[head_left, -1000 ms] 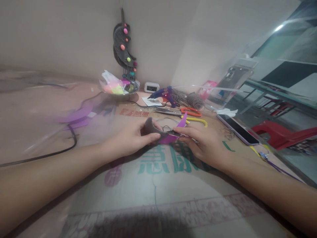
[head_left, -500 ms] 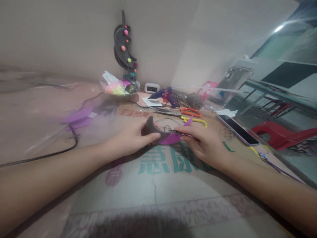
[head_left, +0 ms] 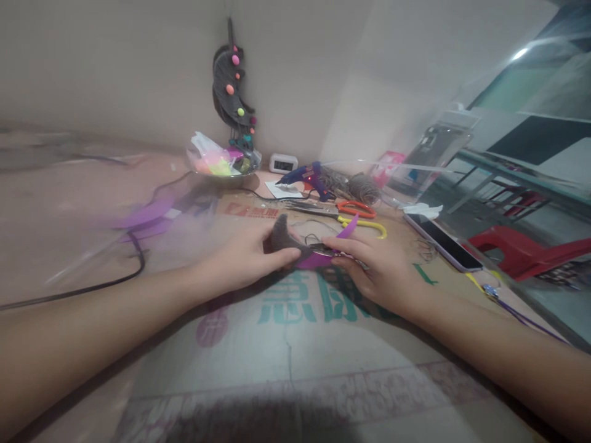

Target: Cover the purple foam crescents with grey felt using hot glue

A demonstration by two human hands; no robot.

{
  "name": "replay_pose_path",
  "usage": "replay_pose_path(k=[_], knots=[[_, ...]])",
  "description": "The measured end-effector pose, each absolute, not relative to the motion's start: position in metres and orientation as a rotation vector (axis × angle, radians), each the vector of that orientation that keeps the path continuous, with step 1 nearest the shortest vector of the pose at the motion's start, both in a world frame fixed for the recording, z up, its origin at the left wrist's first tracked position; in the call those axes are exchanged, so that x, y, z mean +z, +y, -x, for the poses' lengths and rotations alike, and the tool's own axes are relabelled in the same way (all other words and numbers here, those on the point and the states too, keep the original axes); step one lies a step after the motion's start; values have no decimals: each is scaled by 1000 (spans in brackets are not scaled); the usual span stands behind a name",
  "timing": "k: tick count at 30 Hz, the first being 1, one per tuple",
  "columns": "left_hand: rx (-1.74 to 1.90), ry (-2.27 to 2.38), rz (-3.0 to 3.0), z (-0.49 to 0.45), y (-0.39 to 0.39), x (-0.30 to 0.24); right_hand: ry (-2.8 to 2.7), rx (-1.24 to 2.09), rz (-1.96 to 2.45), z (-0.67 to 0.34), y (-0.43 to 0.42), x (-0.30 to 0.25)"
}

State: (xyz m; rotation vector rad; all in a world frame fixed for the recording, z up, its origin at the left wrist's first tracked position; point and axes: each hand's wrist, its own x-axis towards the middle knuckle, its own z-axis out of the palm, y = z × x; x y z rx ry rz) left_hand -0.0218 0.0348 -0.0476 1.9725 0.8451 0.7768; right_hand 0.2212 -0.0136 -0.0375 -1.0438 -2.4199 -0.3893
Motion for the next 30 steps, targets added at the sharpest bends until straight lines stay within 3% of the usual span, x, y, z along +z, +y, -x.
replay_pose_path(k=[30], knots=[[703, 779, -1832, 23, 37, -50, -2407, -411, 989, -221, -13, -37]])
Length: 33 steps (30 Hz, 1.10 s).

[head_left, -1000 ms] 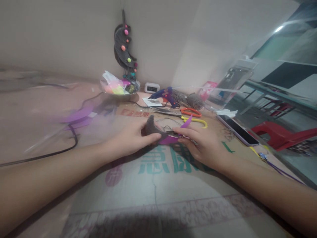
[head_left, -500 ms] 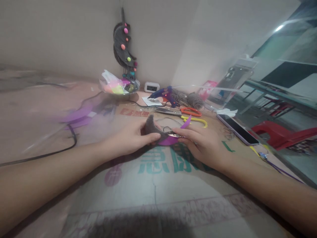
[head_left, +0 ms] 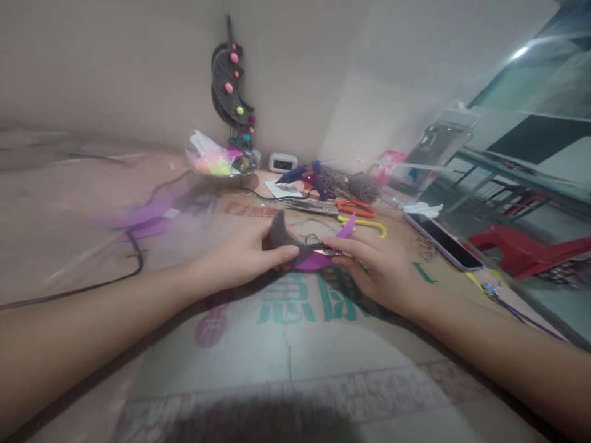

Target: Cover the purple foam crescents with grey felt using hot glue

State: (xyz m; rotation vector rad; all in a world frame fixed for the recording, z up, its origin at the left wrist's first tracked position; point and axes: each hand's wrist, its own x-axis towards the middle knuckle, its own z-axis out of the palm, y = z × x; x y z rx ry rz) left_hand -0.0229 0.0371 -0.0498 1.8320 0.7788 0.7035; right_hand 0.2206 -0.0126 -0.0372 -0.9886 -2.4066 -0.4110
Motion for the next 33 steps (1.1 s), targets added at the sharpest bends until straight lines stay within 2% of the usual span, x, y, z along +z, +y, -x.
replay_pose_path(k=[11, 33], knots=[[698, 749, -1911, 23, 38, -48, -2432, -501, 968, -219, -13, -35], [708, 775, -1921, 23, 41, -51, -2444, -356, 1032, -220, -13, -34]])
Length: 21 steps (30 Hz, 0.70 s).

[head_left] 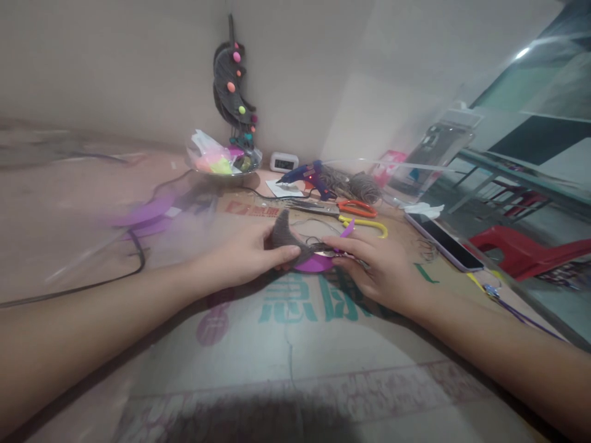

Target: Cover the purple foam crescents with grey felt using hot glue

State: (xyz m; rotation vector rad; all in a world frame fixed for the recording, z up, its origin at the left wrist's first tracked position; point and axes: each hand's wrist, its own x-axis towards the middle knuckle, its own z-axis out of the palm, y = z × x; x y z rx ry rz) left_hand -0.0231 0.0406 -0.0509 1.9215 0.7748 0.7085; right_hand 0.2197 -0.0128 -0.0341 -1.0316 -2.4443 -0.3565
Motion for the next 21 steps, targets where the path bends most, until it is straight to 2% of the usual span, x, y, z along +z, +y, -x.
replay_pose_path(k=[6, 21], knots=[[711, 747, -1904, 22, 37, -47, -2448, -422, 974, -218, -14, -33], [681, 704, -1923, 23, 36, -45, -2467, -327, 968, -221, -13, -36]])
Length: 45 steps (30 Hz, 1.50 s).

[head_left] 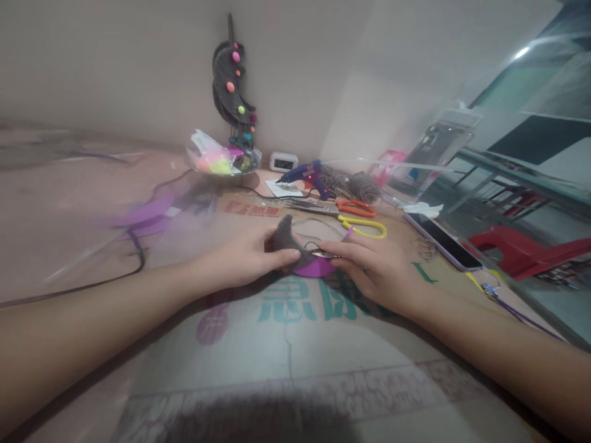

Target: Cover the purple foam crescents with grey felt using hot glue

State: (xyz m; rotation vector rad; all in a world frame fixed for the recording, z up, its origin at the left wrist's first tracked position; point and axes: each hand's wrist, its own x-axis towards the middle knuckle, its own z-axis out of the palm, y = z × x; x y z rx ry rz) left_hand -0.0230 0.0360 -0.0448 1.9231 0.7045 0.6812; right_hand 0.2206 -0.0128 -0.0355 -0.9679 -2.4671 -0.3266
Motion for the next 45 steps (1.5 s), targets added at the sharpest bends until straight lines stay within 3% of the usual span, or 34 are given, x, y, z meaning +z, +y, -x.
replay_pose_path(k=[11, 20, 31, 45], knots=[[668, 754, -1874, 22, 38, -47, -2326, -183, 1037, -220, -14, -34], [686, 953, -1742, 25, 37, -42, -2430, -297, 988, -218, -16, -37], [743, 897, -1450, 23, 42, -43, -2425, -433, 913, -217, -15, -38], [712, 896, -1494, 22, 42, -42, -2503, -644, 864, -212, -18, -34]])
